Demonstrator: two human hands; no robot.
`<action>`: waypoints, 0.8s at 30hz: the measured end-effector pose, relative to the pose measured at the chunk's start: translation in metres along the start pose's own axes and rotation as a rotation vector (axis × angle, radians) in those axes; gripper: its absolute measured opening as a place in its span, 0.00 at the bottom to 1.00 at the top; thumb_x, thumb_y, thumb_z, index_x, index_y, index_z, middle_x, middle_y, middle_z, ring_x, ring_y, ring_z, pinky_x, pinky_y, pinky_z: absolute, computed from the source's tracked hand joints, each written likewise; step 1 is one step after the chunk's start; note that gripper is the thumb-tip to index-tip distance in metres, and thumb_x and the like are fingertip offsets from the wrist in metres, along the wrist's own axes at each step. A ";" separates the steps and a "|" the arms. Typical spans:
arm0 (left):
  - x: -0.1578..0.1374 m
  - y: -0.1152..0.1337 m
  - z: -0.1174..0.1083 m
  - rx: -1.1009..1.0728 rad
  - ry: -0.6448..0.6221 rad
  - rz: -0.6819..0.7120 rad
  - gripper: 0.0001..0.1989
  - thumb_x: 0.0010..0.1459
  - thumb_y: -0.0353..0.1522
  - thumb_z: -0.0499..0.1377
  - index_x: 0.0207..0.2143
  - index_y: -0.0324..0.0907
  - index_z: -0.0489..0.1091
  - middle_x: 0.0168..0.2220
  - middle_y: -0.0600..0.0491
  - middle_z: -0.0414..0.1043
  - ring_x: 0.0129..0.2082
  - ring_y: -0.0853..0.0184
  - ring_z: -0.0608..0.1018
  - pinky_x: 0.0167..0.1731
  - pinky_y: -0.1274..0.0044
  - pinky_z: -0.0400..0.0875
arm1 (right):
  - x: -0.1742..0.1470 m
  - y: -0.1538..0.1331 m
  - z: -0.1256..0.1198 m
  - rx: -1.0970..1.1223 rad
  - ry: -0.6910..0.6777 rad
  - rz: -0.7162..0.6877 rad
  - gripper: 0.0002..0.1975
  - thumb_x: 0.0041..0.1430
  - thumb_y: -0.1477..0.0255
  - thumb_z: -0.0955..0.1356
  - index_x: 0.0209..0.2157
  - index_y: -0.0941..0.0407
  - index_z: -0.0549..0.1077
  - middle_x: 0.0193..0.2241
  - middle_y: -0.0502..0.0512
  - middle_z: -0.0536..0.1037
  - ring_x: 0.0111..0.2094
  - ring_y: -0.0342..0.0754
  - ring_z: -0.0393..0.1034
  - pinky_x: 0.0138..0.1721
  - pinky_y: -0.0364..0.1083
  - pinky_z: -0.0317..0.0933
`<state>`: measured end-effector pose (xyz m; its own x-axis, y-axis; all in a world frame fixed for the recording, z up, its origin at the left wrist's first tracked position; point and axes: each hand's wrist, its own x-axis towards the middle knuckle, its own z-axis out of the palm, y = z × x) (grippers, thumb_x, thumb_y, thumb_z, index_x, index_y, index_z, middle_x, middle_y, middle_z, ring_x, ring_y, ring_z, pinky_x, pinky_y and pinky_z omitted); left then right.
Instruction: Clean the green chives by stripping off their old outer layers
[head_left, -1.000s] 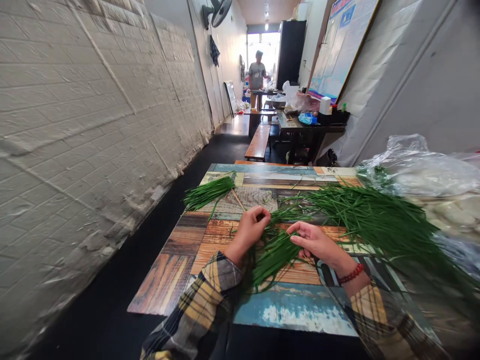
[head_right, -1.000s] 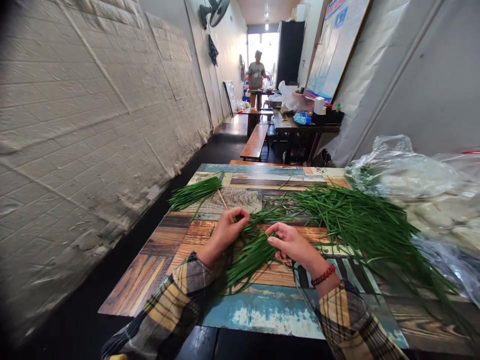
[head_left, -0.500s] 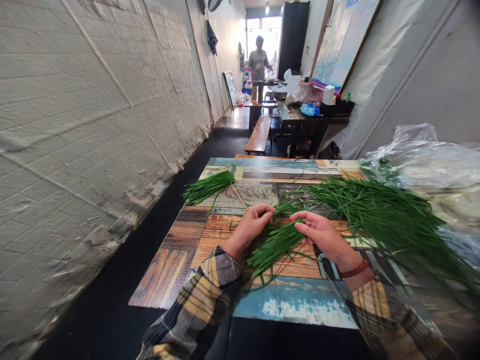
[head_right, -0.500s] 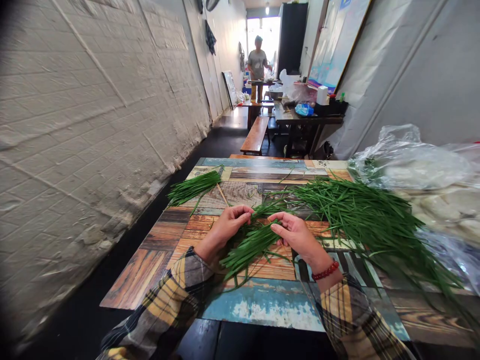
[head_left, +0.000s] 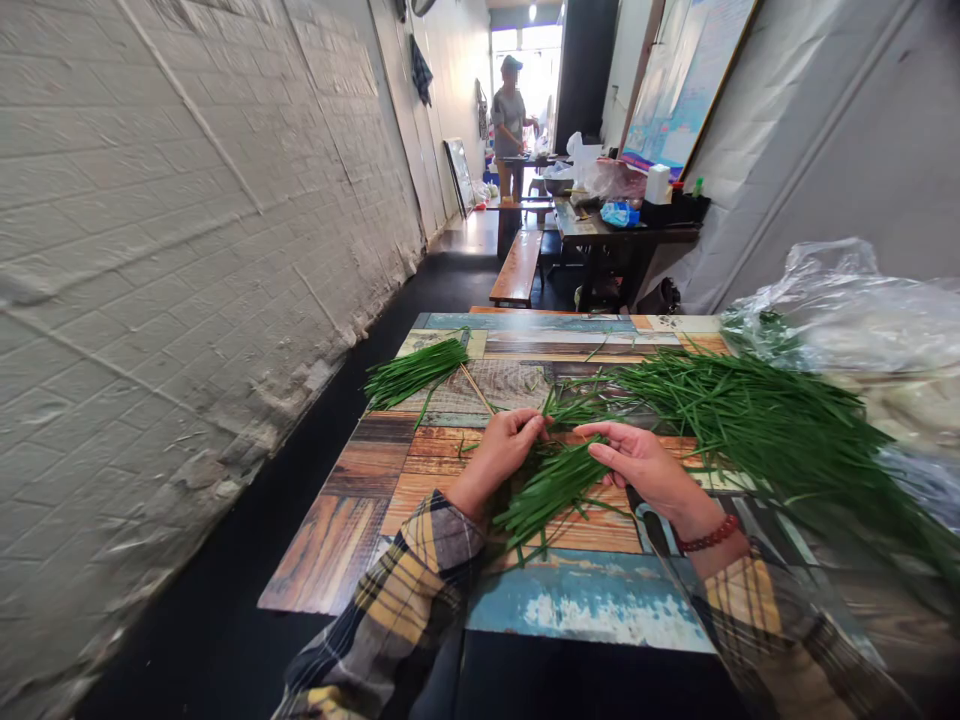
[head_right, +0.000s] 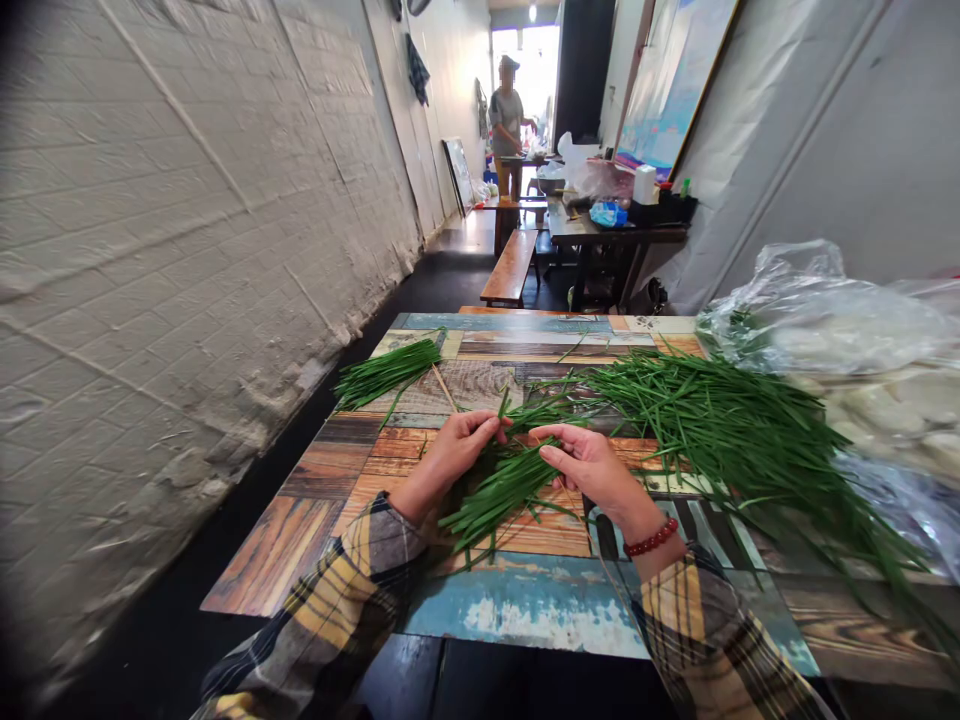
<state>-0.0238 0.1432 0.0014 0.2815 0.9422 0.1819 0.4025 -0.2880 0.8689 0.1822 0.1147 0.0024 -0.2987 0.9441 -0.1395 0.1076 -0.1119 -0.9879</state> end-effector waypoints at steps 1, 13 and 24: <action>0.000 -0.001 -0.001 0.067 0.059 0.036 0.14 0.60 0.34 0.51 0.33 0.38 0.74 0.33 0.50 0.74 0.35 0.67 0.74 0.37 0.77 0.66 | 0.000 -0.001 0.000 -0.014 0.007 0.000 0.24 0.50 0.58 0.70 0.45 0.56 0.73 0.22 0.47 0.71 0.16 0.36 0.59 0.17 0.39 0.57; -0.002 -0.004 -0.028 0.499 0.137 0.054 0.11 0.60 0.32 0.52 0.36 0.41 0.74 0.35 0.49 0.73 0.36 0.65 0.74 0.37 0.76 0.66 | -0.010 -0.001 -0.011 -0.092 -0.166 0.072 0.21 0.53 0.60 0.69 0.47 0.55 0.71 0.19 0.44 0.67 0.15 0.37 0.59 0.17 0.38 0.55; -0.004 -0.004 -0.003 0.551 -0.061 0.044 0.03 0.53 0.27 0.56 0.30 0.39 0.70 0.32 0.49 0.69 0.33 0.65 0.72 0.36 0.75 0.65 | -0.003 0.005 -0.018 -0.042 -0.045 0.056 0.23 0.51 0.59 0.70 0.46 0.56 0.71 0.22 0.44 0.67 0.16 0.35 0.59 0.20 0.39 0.59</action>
<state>-0.0287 0.1412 -0.0016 0.3512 0.9205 0.1712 0.7807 -0.3888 0.4892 0.2005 0.1165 -0.0005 -0.3332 0.9217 -0.1985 0.1649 -0.1503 -0.9748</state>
